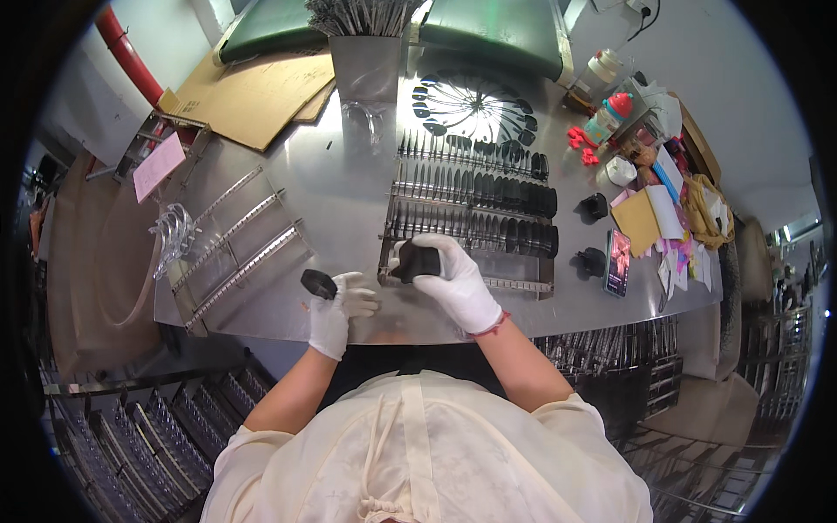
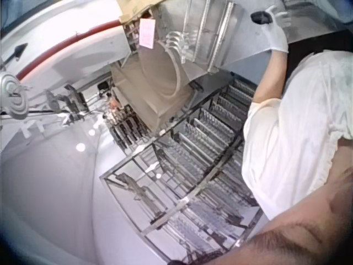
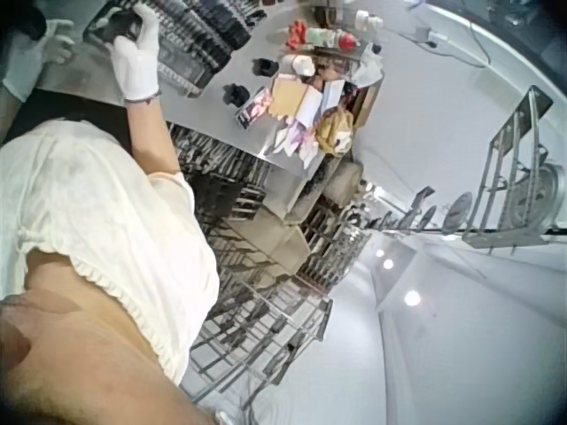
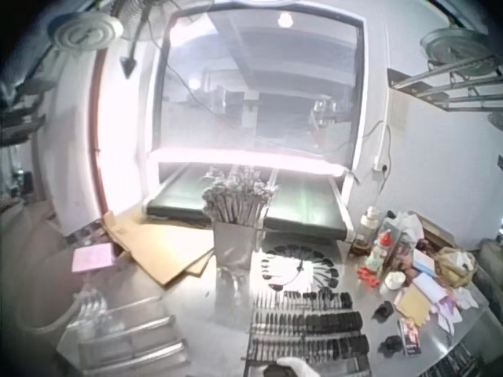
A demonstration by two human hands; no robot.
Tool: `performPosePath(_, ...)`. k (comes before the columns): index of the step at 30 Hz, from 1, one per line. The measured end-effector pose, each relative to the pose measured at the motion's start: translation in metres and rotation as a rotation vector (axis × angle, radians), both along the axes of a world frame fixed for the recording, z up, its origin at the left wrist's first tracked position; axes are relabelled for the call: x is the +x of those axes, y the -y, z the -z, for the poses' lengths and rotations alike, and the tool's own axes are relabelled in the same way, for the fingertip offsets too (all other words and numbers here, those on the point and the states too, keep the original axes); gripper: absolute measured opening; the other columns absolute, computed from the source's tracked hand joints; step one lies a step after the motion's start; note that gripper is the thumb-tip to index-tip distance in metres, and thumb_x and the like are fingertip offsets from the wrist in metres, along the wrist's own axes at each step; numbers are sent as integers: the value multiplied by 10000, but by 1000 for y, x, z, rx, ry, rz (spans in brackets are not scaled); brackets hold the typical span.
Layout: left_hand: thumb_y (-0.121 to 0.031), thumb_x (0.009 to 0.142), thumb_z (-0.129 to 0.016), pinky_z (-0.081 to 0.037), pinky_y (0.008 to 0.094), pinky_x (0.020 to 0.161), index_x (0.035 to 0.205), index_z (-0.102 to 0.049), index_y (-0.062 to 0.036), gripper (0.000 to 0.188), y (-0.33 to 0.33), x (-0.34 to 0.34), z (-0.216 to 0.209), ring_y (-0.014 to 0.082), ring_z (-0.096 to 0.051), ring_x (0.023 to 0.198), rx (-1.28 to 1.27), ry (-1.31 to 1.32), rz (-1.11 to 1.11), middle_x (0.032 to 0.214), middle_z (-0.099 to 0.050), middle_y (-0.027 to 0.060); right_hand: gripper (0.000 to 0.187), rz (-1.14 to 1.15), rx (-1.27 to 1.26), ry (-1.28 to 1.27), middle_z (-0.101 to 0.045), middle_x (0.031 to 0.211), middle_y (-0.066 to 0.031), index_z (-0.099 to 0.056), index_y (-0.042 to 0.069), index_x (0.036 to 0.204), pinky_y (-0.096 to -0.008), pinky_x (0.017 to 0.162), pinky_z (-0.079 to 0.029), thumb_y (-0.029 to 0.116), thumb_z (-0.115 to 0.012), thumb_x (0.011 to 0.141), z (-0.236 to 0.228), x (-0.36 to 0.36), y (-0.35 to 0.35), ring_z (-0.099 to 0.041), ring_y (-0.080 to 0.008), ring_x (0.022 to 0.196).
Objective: The person assembles small black plastic components onto metal racks by hand, repeatedly picking up parts and inserting them into slots. The person also handles clear plastic holders and places them on the table. The workspace contains multiple racks, loose parts, and a smartphone.
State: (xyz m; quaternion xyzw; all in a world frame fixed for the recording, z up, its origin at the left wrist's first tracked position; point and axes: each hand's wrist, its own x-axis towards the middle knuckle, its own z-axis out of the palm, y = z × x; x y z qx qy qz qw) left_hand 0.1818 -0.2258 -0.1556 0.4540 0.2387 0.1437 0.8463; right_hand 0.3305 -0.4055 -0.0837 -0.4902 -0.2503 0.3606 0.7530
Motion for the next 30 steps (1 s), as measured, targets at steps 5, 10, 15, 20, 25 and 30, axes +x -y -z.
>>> performPosePath(5,-365,1082,-560,-599,316,671,1268,-624,24,436,13,9,12,246,-749,784,41,-64,4,963,-751,181,447,118,-309,829,-641,1310,-140,-681,76,1185,-359,1033,-514,-39,-781,765,6,-1,-23,-640,-261,1212)
performPosePath(10,-346,1085,-558,-608,315,656,1284,-627,9,412,19,20,11,228,-749,785,42,-74,-72,980,-745,163,406,120,-365,1044,-656,1274,-162,-724,91,1107,-384,977,-554,0,-819,723,-5,-6,-33,-664,-328,1158)
performPosePath(15,-318,1087,-561,-609,307,635,1255,-649,-7,365,20,27,12,203,-734,754,33,-89,-106,970,-739,133,379,159,-366,1082,-654,1248,-166,-743,119,1087,-381,942,-567,54,-834,725,-11,-12,-35,-667,-330,1129)
performPosePath(20,-339,1098,-538,-564,271,646,1264,-641,-29,366,20,24,5,136,-673,756,72,-51,-100,950,-698,64,353,200,-403,1195,-677,1172,-162,-766,203,1080,-400,859,-601,187,-845,737,-12,-12,-25,-689,-328,1049)
performPosePath(25,-358,1106,-501,-622,344,625,1263,-600,23,423,16,27,5,256,-737,748,80,-204,-121,993,-691,147,381,281,-320,1252,-689,1218,-160,-767,180,1074,-397,807,-590,129,-829,702,-6,-4,-5,-700,-314,978)
performPosePath(30,-329,1106,-501,-622,355,584,1263,-590,25,397,8,27,17,285,-734,731,66,-143,-101,1021,-697,176,433,291,-370,1288,-692,1240,-148,-768,232,1096,-386,745,-581,168,-855,676,0,7,21,-707,-286,930)
